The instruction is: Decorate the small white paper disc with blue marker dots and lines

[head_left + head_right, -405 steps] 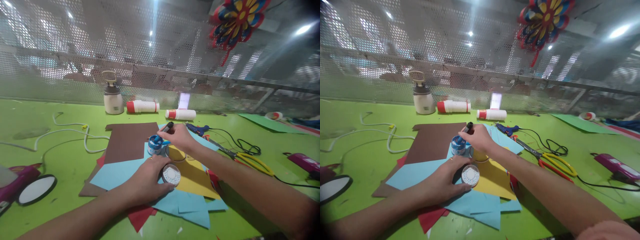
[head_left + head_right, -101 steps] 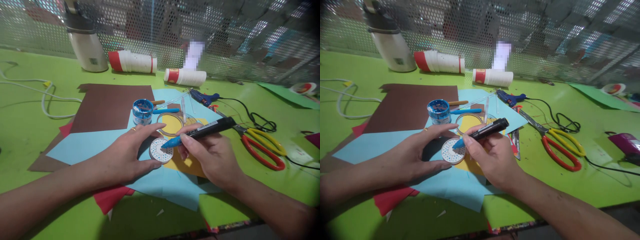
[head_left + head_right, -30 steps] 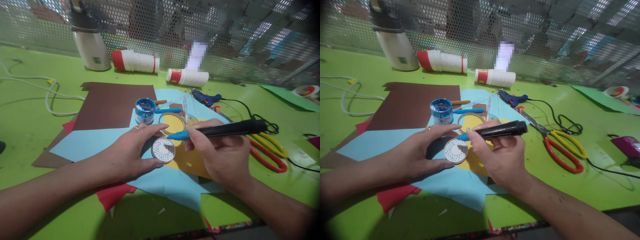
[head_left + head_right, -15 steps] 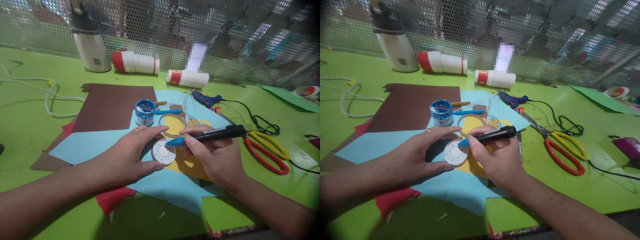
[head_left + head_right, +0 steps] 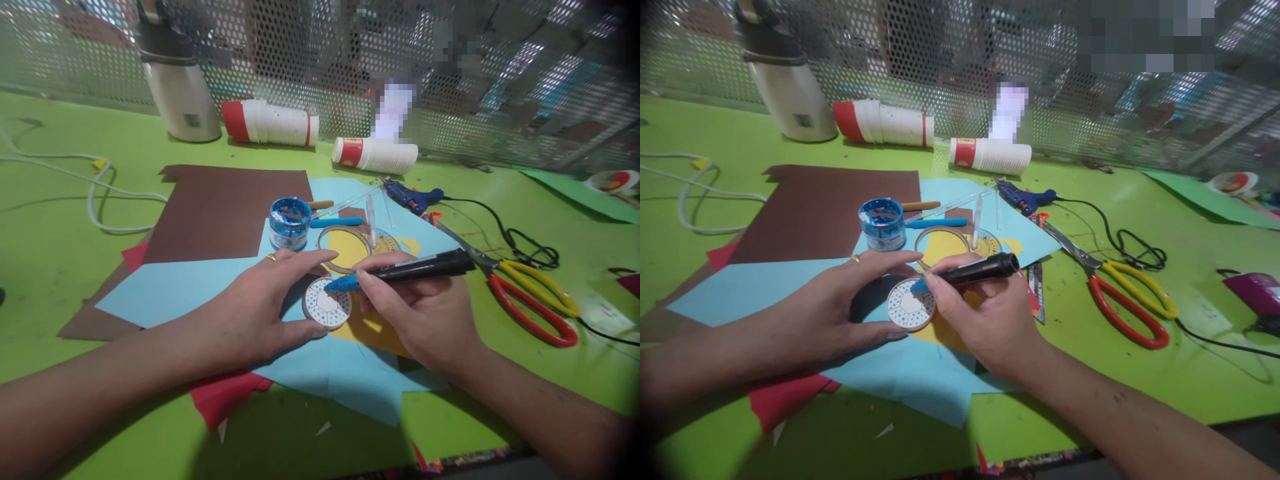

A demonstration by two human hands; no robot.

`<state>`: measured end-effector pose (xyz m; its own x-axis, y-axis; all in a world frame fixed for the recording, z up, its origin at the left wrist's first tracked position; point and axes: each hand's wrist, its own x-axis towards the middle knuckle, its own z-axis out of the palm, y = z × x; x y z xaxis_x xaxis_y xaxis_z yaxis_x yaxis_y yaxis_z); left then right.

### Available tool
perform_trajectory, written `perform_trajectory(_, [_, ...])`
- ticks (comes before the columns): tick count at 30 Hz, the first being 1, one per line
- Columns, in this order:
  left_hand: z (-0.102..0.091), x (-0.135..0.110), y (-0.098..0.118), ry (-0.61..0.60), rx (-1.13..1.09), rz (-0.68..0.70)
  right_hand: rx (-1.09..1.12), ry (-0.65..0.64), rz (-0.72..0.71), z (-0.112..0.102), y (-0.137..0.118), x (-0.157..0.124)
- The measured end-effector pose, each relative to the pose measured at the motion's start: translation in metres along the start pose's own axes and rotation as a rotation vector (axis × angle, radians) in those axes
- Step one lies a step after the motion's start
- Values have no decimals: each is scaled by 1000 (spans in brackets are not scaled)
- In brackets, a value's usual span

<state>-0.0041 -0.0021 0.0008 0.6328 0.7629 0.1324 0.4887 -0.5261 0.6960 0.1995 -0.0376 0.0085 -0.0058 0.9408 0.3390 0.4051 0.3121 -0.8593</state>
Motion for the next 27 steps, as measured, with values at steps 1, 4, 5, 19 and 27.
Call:
perform_trajectory(1, [0,0,0,2,2,2,-6,0,-2,0,0,0])
perform_trajectory(4, [1,0,0,4,2,2,-20,5,-2,0,0,0])
perform_trajectory(5, [1,0,-1,1,1,0,-21,7,2,0,0,0])
perform_trajectory(19, [1,1,-1,2,14,-1,-144,-1,-46,-2,3,-1])
perform_trajectory(27, [1,0,0,3,27,7,-51,20,-5,0,-1,0])
